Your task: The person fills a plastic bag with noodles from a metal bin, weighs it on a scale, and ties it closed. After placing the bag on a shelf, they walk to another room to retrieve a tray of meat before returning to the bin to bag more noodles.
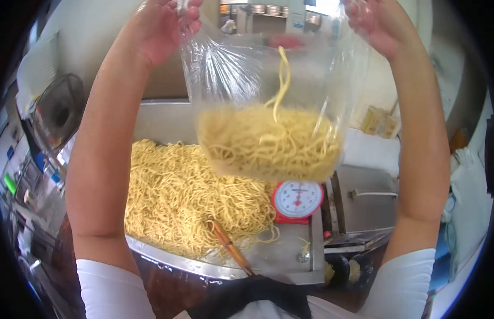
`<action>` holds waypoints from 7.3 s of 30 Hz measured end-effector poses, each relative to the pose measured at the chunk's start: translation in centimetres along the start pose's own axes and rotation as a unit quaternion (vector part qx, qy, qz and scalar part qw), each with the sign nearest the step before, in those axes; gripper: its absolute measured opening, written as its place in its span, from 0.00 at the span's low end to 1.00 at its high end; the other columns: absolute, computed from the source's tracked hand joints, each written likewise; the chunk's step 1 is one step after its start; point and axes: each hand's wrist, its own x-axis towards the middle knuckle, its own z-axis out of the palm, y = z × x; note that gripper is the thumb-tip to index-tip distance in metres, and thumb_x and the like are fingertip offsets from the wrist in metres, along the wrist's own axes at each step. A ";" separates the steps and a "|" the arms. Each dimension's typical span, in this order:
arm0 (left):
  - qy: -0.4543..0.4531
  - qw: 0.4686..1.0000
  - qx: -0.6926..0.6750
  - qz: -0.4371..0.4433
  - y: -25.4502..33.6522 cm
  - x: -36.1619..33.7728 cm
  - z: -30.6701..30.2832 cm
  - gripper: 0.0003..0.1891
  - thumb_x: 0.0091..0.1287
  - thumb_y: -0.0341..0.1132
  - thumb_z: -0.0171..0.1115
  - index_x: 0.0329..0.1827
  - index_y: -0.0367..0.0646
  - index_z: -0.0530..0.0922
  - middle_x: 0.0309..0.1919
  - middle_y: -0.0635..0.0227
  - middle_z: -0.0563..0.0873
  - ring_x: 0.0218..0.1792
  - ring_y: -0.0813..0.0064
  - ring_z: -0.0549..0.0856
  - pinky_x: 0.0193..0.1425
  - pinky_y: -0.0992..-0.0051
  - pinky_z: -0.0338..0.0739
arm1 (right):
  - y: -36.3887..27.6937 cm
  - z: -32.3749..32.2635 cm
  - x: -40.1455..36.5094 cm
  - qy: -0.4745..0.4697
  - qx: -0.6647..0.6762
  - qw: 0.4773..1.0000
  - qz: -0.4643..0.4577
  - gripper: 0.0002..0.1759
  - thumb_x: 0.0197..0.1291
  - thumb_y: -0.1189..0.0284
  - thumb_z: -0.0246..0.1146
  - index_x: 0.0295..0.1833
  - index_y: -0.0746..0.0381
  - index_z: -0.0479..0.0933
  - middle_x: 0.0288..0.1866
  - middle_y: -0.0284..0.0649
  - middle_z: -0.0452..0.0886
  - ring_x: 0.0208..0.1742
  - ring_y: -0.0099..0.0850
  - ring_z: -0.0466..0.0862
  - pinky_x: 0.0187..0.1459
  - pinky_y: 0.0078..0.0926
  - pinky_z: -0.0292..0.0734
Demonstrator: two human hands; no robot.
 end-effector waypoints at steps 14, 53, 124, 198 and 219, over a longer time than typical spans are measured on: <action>0.273 0.944 0.095 -0.160 -13.2 -31.7 -12.6 0.29 0.69 0.44 0.58 0.65 0.27 0.69 0.36 0.71 0.84 0.27 0.83 0.76 0.36 0.83 0.72 | 27.7 17.8 -21.0 -0.292 0.021 0.878 0.379 0.22 0.59 0.71 0.67 0.59 0.62 0.75 0.39 0.28 0.78 0.28 0.15 0.71 0.30 0.15 0.67; 0.227 0.862 0.423 -0.159 -13.5 -45.4 -16.4 0.62 0.36 0.57 0.83 0.73 0.33 0.60 0.63 0.51 0.73 0.67 0.58 0.71 0.73 0.63 0.60 | 25.3 20.5 -24.5 -0.303 -0.018 0.878 0.370 0.19 0.62 0.75 0.66 0.59 0.65 0.75 0.43 0.29 0.80 0.38 0.14 0.77 0.42 0.13 0.73; 0.165 0.633 0.710 -0.261 -31.7 -39.8 -12.9 0.21 0.65 0.39 0.52 0.61 0.50 0.79 0.73 0.64 0.68 0.77 0.51 0.54 0.78 0.41 0.37 | 39.5 30.5 -34.7 0.047 0.286 0.793 0.535 0.14 0.67 0.65 0.62 0.52 0.60 0.72 0.41 0.38 0.78 0.39 0.30 0.80 0.44 0.25 0.76; -0.039 0.638 0.760 -0.119 -28.1 -39.2 -16.0 0.07 0.58 0.38 0.64 0.33 0.46 0.78 0.31 0.63 0.79 0.37 0.57 0.82 0.39 0.57 0.78 | 44.8 28.8 -35.2 -0.165 0.012 0.866 0.471 0.14 0.65 0.62 0.59 0.35 0.63 0.76 0.30 0.43 0.80 0.27 0.38 0.79 0.28 0.36 0.73; -0.004 0.682 0.730 -0.046 -26.6 -40.9 -16.6 0.06 0.58 0.34 0.63 0.37 0.47 0.81 0.29 0.66 0.78 0.31 0.63 0.83 0.32 0.65 0.78 | 40.1 30.8 -33.7 -0.323 -0.362 0.855 0.183 0.29 0.59 0.75 0.62 0.68 0.62 0.69 0.34 0.44 0.85 0.31 0.28 0.86 0.35 0.29 0.80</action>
